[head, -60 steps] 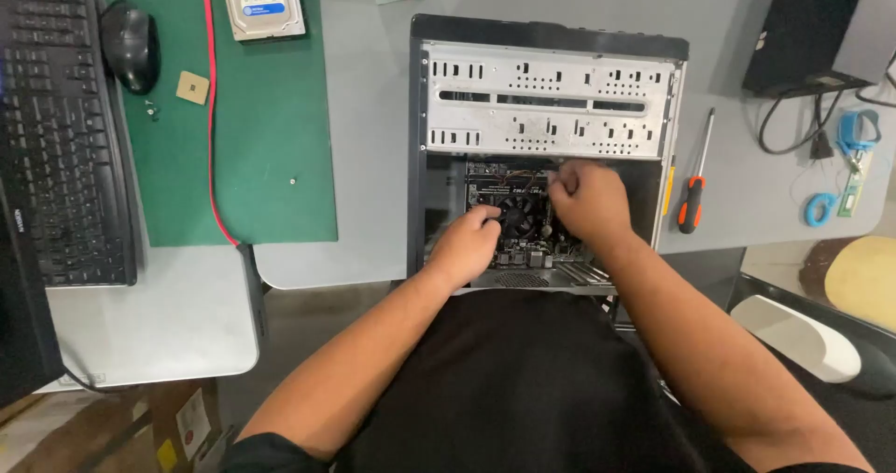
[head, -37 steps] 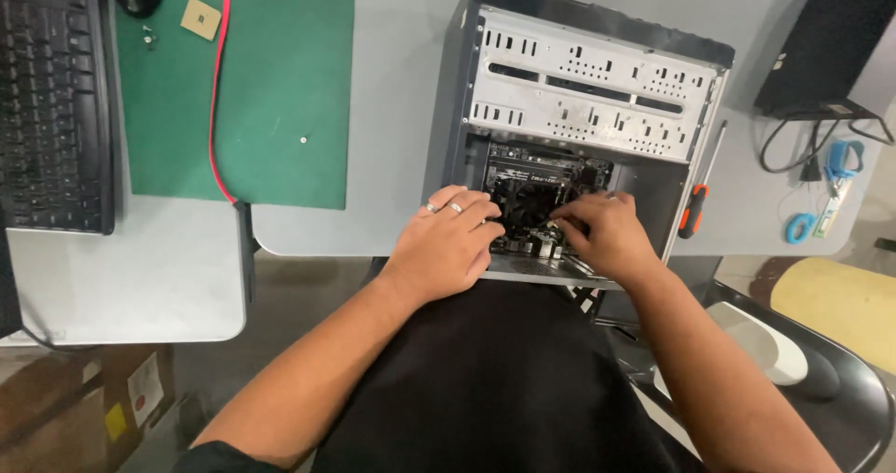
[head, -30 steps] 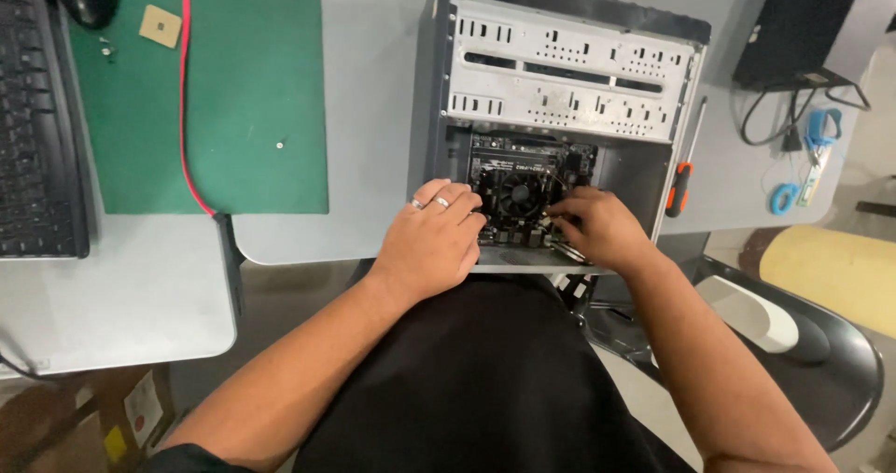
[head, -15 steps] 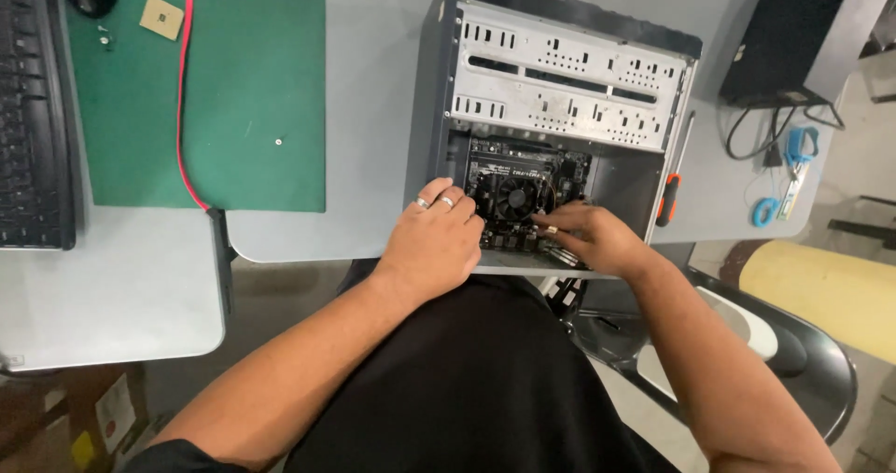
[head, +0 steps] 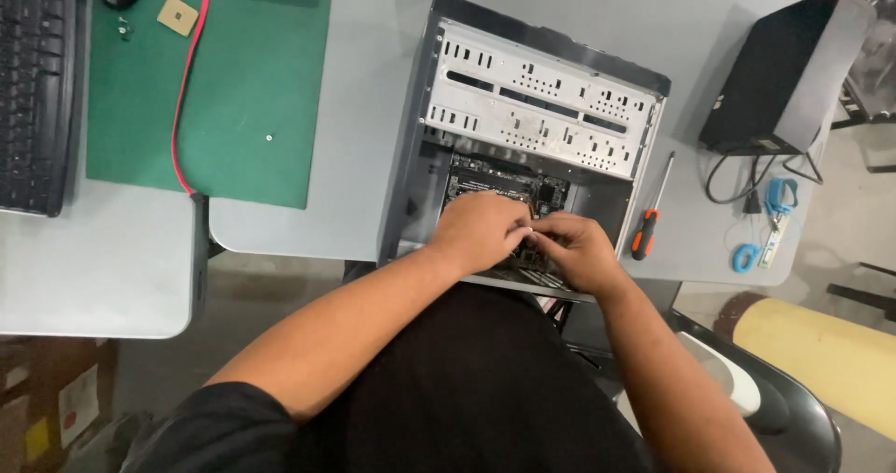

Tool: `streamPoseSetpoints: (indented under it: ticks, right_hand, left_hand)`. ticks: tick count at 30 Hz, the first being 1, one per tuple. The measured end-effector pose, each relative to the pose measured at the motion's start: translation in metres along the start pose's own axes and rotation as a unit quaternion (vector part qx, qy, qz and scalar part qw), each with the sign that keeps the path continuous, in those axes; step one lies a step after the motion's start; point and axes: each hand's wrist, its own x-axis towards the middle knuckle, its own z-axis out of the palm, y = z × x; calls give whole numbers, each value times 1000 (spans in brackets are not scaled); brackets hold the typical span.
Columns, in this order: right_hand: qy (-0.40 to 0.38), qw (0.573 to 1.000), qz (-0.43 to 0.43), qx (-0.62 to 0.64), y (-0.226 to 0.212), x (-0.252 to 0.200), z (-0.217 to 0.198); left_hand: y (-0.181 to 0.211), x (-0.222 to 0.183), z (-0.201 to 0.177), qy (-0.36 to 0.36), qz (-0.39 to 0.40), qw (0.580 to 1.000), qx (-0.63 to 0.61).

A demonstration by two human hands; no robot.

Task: Connecting internal power and data cables to a computer motherboard inside a PC case

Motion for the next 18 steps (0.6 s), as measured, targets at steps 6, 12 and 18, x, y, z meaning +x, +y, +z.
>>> streamPoseSetpoints:
  ticks: [6,12,18]
  right_hand:
    - [50,998,-23,30,15,-2,5]
    - [-27,946,-144,-289,13,2,7]
    - [-84,843,-218,-485,55,20,28]
  left_hand:
    - [11,-13,-12,-17,-78,994,-75]
    - [-17,-42,-20,276,12,937,216]
    - [-41,-67,-13,411,-156,873,210]
